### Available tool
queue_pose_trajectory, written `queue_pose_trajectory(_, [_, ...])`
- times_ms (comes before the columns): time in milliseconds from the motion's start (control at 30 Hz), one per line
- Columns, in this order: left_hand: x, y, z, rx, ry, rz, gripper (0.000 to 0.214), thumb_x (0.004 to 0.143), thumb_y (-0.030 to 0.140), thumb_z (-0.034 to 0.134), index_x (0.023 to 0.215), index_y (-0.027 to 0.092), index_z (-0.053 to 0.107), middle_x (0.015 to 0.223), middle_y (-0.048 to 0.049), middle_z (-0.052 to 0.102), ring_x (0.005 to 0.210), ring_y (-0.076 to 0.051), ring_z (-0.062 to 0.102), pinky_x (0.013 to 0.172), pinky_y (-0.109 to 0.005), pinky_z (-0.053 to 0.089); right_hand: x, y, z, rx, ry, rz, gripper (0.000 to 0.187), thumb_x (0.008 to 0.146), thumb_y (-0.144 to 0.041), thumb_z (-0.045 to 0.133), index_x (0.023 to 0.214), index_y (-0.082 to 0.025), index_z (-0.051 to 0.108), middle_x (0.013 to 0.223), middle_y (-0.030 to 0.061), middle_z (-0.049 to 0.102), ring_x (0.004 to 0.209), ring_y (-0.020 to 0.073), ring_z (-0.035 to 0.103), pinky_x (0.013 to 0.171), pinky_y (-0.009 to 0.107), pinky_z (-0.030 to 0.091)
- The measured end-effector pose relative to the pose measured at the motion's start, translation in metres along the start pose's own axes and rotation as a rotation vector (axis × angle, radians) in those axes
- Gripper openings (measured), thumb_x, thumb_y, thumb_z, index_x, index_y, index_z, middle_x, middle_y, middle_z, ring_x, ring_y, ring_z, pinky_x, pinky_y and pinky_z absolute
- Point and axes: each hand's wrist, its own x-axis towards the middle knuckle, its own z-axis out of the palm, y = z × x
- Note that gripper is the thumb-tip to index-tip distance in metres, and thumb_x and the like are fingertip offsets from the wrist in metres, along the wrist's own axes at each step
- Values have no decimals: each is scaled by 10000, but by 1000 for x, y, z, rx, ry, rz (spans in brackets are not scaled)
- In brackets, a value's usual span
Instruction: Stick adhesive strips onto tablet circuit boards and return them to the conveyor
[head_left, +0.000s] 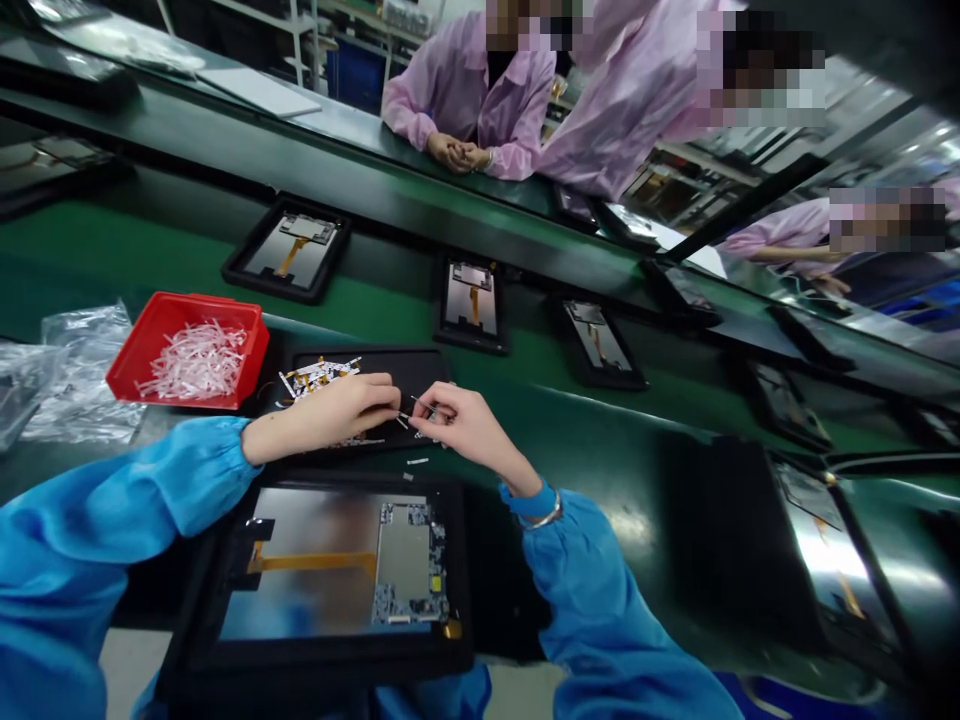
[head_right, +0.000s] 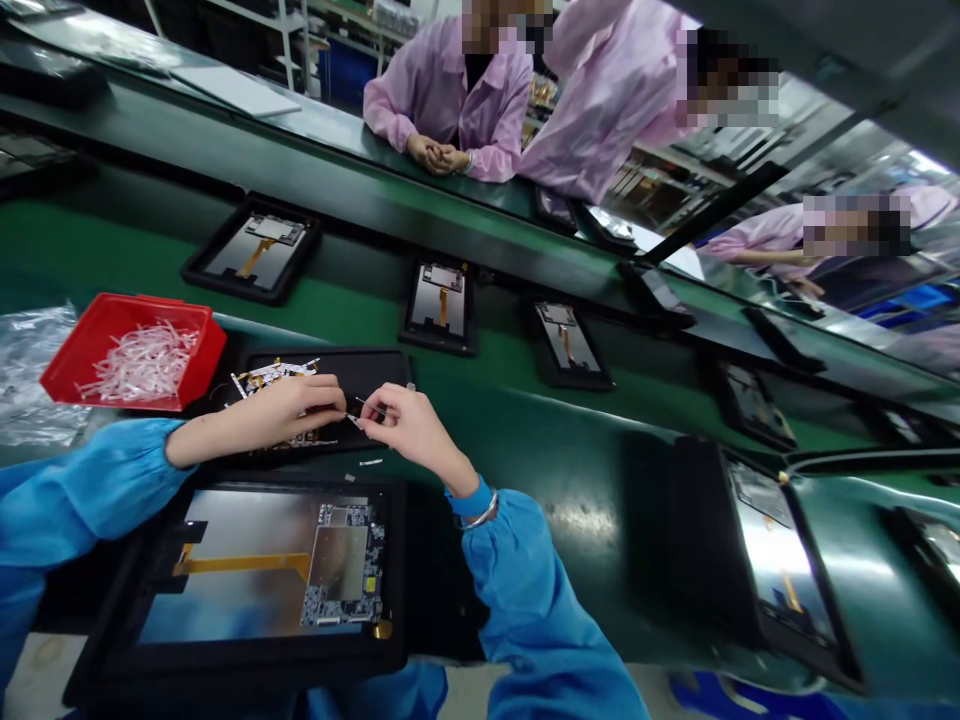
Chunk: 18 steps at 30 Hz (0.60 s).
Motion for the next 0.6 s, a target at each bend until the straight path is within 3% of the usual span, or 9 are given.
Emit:
queue_pose_trajectory(167, [-7,15,-11,-133,36,10,257,998,359,607,881,131,623,823,7,619,715,-109,590,697,-272,538,-8,-5,4,74,129,-34,65,837,-231,736,831,-178,699,853,5,656,488,48,473,535,239,406])
queue_pose_trajectory(233, [-11,21,-16,-189,89,-15,261,1003,317,570,813,141,602,767,19,590,692,-105,559,673,-251,488,-16,-11,7,115,161,-34,155,864,-323,727,935,-186,732,860,18,694,484,61,520,553,250,442])
queue_pose_trajectory(333, [-16,34,-21,-282,111,-37,266,998,277,504,781,158,601,716,30,590,665,-98,537,622,-216,417,-28,-22,10,297,51,13,380,847,-479,755,1090,-187,755,681,5,726,526,143,672,625,282,514])
queue_pose_trajectory(400, [-18,44,-22,-341,86,-27,264,995,287,497,801,165,626,721,35,617,663,-90,546,610,-199,407,-34,-27,10,469,7,56,436,813,-518,784,1084,-177,767,598,1,721,582,191,736,709,312,554])
queue_pose_trajectory(500, [-20,60,-21,-396,47,6,227,990,292,526,854,184,673,743,45,636,645,-77,542,609,-187,403,-41,-27,9,615,7,69,322,812,-483,796,931,-184,785,579,-3,724,541,192,736,733,322,579])
queue_pose_trajectory(600, [-32,64,-25,-411,21,21,195,988,262,537,868,196,675,748,47,627,636,-73,534,610,-187,397,-52,-23,8,605,1,41,163,869,-354,762,902,-196,780,595,-14,730,559,181,746,699,297,590])
